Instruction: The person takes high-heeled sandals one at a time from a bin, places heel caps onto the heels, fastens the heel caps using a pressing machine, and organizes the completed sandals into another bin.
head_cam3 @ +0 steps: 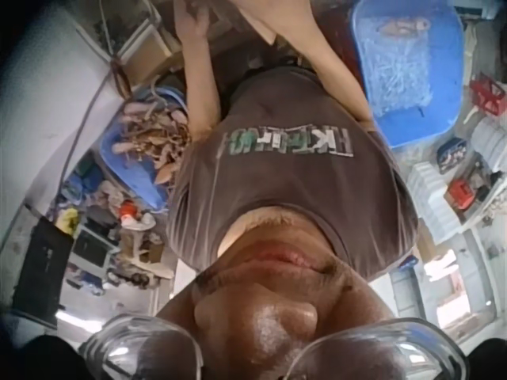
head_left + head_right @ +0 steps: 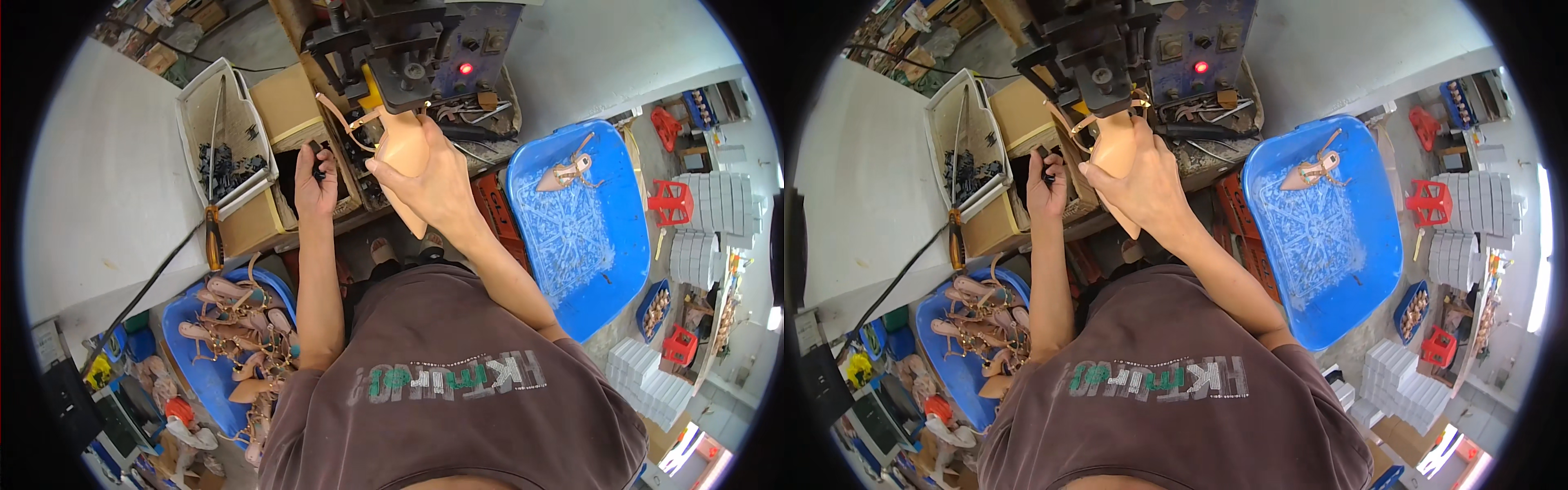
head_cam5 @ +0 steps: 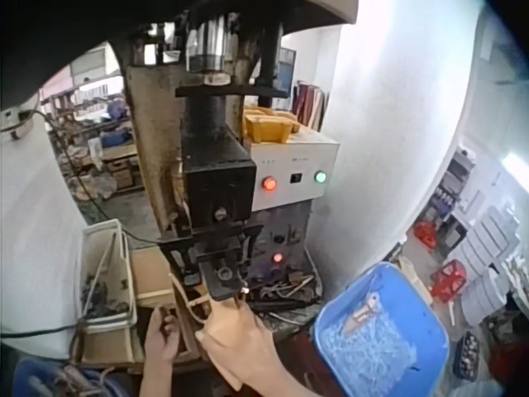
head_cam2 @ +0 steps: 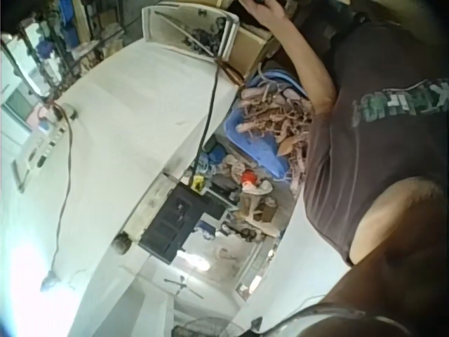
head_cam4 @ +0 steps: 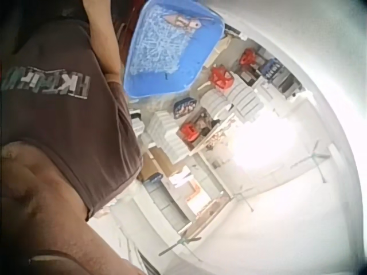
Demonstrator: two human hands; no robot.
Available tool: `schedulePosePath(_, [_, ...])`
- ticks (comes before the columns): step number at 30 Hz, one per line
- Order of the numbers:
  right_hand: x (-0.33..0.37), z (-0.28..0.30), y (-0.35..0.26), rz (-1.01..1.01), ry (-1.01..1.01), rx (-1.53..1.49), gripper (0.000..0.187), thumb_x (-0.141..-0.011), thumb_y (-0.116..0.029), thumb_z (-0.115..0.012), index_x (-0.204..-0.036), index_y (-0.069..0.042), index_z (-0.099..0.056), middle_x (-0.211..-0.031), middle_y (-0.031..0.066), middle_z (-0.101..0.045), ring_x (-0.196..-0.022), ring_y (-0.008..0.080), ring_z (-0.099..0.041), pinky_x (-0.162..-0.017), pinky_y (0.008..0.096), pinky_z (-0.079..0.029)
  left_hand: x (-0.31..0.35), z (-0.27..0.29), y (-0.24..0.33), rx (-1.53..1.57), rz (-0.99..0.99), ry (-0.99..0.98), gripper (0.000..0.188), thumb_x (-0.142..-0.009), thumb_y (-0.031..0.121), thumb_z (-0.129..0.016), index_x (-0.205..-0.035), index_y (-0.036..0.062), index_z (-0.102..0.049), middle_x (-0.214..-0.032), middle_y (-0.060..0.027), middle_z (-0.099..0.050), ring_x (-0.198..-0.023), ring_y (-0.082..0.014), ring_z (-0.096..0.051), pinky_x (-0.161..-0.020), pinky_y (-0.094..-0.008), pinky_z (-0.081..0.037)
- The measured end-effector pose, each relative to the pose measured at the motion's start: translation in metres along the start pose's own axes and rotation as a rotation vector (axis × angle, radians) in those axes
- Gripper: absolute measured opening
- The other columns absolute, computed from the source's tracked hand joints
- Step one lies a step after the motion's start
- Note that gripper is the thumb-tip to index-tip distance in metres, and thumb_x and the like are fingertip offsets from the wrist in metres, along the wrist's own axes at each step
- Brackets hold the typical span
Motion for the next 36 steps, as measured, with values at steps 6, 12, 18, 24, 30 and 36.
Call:
schedulePosePath(6, [0.007, -0.001, 0.004, 0.038, 0.095, 0.0, 0.085, -0.074, -0.033, -0.083, -0.137, 0.009, -0.042, -0.118, 0.0245, -0.062, -0.109, 0.0304, -0.064, -0.094, 0.0375, -0.049, 0.007, -0.02, 0.0, -0.139, -0.068, -0.045, 0.019, -0.098, 0.015, -0.06, -0.11, 0.0005, -0.061, -0.097, -0.0063, -0.059, -0.086, -0.0196, -0.056, -0.059, -0.0242, -0.046])
schedulePosePath(12, [0.005, -0.005, 0.011, -0.072, 0.079, -0.203, 0.083, -0.072, -0.03, -0.082, -0.135, 0.008, -0.044, -0.119, 0.0232, -0.061, -0.109, 0.0305, -0.063, -0.095, 0.0392, -0.048, 0.003, -0.005, 0.0, -0.205, -0.063, 0.1, 0.017, -0.097, 0.013, -0.062, -0.107, 0.0004, -0.06, -0.096, -0.0048, -0.057, -0.081, -0.0156, -0.053, -0.053, -0.0214, -0.039])
schedulePosePath(18, [0.001, -0.002, 0.008, -0.113, 0.064, -0.107, 0.082, -0.071, -0.03, -0.08, -0.134, 0.009, -0.045, -0.118, 0.0247, -0.063, -0.11, 0.0312, -0.064, -0.096, 0.0387, -0.048, 0.0, 0.007, -0.001, -0.237, 0.001, 0.203, 0.017, -0.093, 0.011, -0.067, -0.106, 0.0014, -0.059, -0.09, -0.0037, -0.055, -0.073, -0.0132, -0.05, -0.047, -0.0198, -0.035])
schedulePosePath(24, [0.002, -0.002, 0.006, -0.123, 0.061, -0.095, 0.083, -0.072, -0.032, -0.08, -0.135, 0.009, -0.043, -0.12, 0.0266, -0.062, -0.112, 0.0339, -0.063, -0.097, 0.0404, -0.047, -0.001, 0.012, -0.003, -0.29, 0.008, 0.26, 0.017, -0.091, 0.011, -0.069, -0.102, 0.0041, -0.059, -0.086, -0.0026, -0.053, -0.071, -0.0125, -0.049, -0.046, -0.0194, -0.034])
schedulePosePath(30, [0.005, -0.004, 0.011, -0.082, 0.028, -0.108, 0.088, -0.074, -0.038, -0.081, -0.137, 0.009, -0.041, -0.126, 0.0292, -0.056, -0.119, 0.0385, -0.056, -0.102, 0.0433, -0.044, 0.001, 0.008, -0.003, -0.349, 0.008, 0.256, 0.017, -0.093, 0.012, -0.068, -0.104, 0.0037, -0.058, -0.086, -0.0027, -0.053, -0.072, -0.0115, -0.052, -0.047, -0.0196, -0.037])
schedulePosePath(36, [0.006, 0.0, 0.014, -0.03, 0.031, -0.08, 0.092, -0.074, -0.043, -0.08, -0.137, 0.01, -0.039, -0.131, 0.0321, -0.051, -0.124, 0.042, -0.05, -0.105, 0.0447, -0.04, 0.003, 0.0, -0.006, -0.358, 0.019, 0.214, 0.016, -0.095, 0.013, -0.064, -0.107, 0.0036, -0.057, -0.086, -0.0023, -0.054, -0.072, -0.0095, -0.052, -0.047, -0.0182, -0.039])
Point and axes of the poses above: each hand's wrist, its own x-axis away from the middle knuckle, its own z-axis out of the back of the hand, y = z × x, the point moved 9 cm from there along -x, towards the middle knuckle
